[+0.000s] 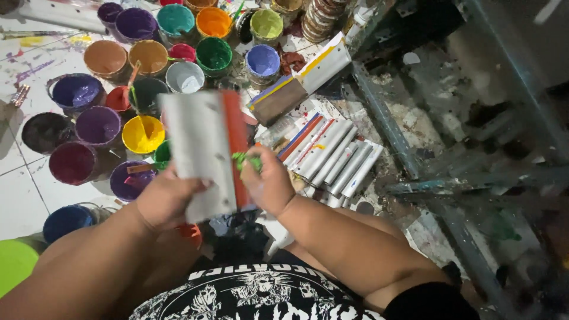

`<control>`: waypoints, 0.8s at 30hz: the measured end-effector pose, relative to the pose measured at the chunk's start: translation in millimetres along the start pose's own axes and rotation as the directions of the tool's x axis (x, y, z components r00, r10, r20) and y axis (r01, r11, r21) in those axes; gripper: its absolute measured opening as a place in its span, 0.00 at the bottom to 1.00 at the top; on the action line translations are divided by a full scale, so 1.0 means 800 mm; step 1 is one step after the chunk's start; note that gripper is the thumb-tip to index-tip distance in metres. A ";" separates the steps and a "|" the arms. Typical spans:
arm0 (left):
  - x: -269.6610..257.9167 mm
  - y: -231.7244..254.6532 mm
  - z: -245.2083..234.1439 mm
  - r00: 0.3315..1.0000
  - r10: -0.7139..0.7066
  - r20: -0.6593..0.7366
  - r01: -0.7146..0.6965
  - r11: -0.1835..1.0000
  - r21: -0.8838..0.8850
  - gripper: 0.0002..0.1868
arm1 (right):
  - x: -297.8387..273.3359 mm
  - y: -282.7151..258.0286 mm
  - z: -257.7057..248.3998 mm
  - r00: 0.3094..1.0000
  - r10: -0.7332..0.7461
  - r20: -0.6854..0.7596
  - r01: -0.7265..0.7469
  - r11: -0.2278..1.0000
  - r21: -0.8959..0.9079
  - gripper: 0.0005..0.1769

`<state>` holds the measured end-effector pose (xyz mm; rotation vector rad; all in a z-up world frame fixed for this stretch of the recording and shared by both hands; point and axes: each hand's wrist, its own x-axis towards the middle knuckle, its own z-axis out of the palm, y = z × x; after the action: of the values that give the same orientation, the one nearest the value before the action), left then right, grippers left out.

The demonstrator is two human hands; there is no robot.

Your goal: Cleaning ink from a screen printing squeegee using a cloth

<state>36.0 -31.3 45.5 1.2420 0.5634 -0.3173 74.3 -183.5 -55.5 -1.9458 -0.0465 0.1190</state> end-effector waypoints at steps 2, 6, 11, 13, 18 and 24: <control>0.004 -0.024 -0.003 0.998 -0.040 0.040 0.037 0.998 0.058 0.32 | 0.016 -0.017 -0.008 0.998 -0.040 -0.057 0.040 0.999 -0.007 0.11; 0.021 -0.049 -0.022 0.993 -0.022 0.115 -0.011 0.961 0.276 0.33 | 0.059 -0.007 -0.030 0.947 -0.287 -0.142 0.274 0.956 -0.108 0.08; 0.038 -0.061 -0.053 0.998 0.066 0.019 -0.066 0.842 0.535 0.26 | 0.046 0.007 -0.017 0.912 -0.390 -0.129 0.390 0.920 -0.022 0.09; 0.035 -0.064 -0.055 0.994 0.107 0.025 -0.100 0.789 0.606 0.28 | 0.042 0.007 -0.012 0.867 -0.482 -0.129 0.486 0.874 0.001 0.09; 0.024 -0.056 -0.058 0.890 0.393 0.232 -0.451 0.674 0.585 0.32 | 0.029 -0.005 -0.013 0.765 -0.642 -0.055 0.644 0.763 0.049 0.06; 0.017 -0.048 -0.069 0.527 0.716 0.459 -0.835 0.335 0.436 0.29 | 0.024 0.006 -0.025 0.834 -0.543 -0.098 0.552 0.819 0.157 0.05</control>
<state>14.6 10.2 -4.0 1.9607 -0.4306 0.2630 95.3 -201.8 -54.2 -1.6818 -0.5462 -0.3013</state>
